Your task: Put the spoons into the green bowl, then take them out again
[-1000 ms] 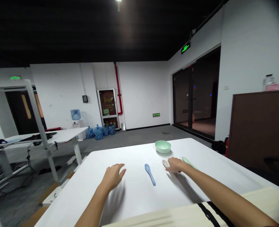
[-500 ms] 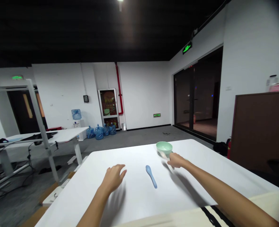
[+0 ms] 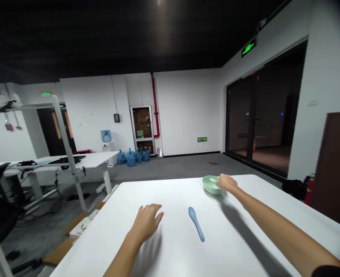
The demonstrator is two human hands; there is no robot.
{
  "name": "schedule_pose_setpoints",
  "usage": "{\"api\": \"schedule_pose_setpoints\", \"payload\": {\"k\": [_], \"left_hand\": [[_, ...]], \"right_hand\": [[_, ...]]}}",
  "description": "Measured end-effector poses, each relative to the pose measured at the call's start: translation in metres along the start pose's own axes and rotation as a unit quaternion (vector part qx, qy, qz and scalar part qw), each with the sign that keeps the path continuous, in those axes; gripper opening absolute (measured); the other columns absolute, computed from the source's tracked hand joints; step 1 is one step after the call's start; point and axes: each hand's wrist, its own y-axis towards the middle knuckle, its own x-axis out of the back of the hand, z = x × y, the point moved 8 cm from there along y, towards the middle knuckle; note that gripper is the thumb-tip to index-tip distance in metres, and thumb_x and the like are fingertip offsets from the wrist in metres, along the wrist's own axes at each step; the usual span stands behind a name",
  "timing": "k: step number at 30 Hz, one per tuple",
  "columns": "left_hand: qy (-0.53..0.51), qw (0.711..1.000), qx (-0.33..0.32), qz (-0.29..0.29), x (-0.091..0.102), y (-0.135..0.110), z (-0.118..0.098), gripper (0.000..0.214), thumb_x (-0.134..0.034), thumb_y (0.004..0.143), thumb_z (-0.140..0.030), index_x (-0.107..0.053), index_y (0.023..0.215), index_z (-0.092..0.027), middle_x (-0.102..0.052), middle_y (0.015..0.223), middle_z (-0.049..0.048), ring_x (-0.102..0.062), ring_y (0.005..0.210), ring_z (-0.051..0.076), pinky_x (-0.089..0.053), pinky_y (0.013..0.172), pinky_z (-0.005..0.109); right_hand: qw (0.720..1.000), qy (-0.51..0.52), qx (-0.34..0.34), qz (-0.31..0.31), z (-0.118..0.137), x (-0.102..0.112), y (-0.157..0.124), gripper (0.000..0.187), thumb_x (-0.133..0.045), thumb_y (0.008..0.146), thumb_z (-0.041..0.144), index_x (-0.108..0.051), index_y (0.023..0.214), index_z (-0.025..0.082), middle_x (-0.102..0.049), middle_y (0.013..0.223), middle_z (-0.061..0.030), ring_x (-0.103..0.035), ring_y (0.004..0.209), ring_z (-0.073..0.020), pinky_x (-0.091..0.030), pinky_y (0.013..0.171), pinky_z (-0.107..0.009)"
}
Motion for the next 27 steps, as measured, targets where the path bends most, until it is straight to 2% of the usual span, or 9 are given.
{"api": "schedule_pose_setpoints", "payload": {"k": [5,11,16,22,27], "left_hand": [[-0.007,1.000,0.018,0.005,0.000,0.003,0.007,0.047,-0.035,0.097,-0.047,-0.059,0.133,-0.027,-0.063,0.138,0.0061,-0.057,0.127,0.027,-0.037,0.109,0.044],[-0.008,1.000,0.019,0.008,0.000,0.006,0.006,0.048,-0.034,0.098,-0.046,-0.059,0.134,-0.027,-0.063,0.138,0.0063,-0.056,0.127,0.026,-0.037,0.110,0.043],[-0.006,1.000,0.023,0.010,0.000,0.005,0.006,0.049,-0.033,0.098,-0.046,-0.058,0.134,-0.026,-0.062,0.139,0.0067,-0.056,0.128,0.025,-0.036,0.111,0.044],[-0.011,1.000,0.025,0.004,0.002,0.004,0.007,0.048,-0.033,0.098,-0.046,-0.059,0.134,-0.026,-0.063,0.138,0.0063,-0.057,0.126,0.026,-0.036,0.110,0.044],[-0.004,1.000,0.018,-0.005,0.004,0.002,0.005,0.049,-0.034,0.098,-0.045,-0.059,0.134,-0.024,-0.063,0.138,0.0071,-0.057,0.126,0.026,-0.037,0.109,0.044]], "right_hand": [[0.999,-0.006,-0.036,0.024,-0.010,-0.021,0.021,0.054,-0.065,0.079,0.053,-0.070,0.115,0.013,-0.068,0.115,-0.0258,-0.067,0.104,-0.0343,-0.049,0.075,-0.038],[0.999,-0.002,-0.043,0.033,-0.017,-0.046,0.038,0.048,-0.071,0.074,0.040,-0.070,0.114,0.015,-0.068,0.116,-0.0216,-0.067,0.105,-0.0331,-0.051,0.077,-0.036],[0.998,0.001,-0.044,0.045,-0.020,-0.056,0.045,0.047,-0.069,0.073,0.034,-0.068,0.115,0.014,-0.067,0.118,-0.0195,-0.066,0.107,-0.0329,-0.051,0.078,-0.036],[0.998,0.015,-0.039,0.042,-0.021,-0.051,0.039,0.045,-0.065,0.077,0.042,-0.068,0.114,0.016,-0.068,0.117,-0.0187,-0.066,0.105,-0.0321,-0.050,0.077,-0.036],[1.000,0.010,-0.015,0.008,-0.019,-0.024,0.011,0.044,-0.049,0.087,0.050,-0.071,0.105,0.016,-0.070,0.112,-0.0182,-0.067,0.102,-0.0320,-0.048,0.074,-0.034]]}}
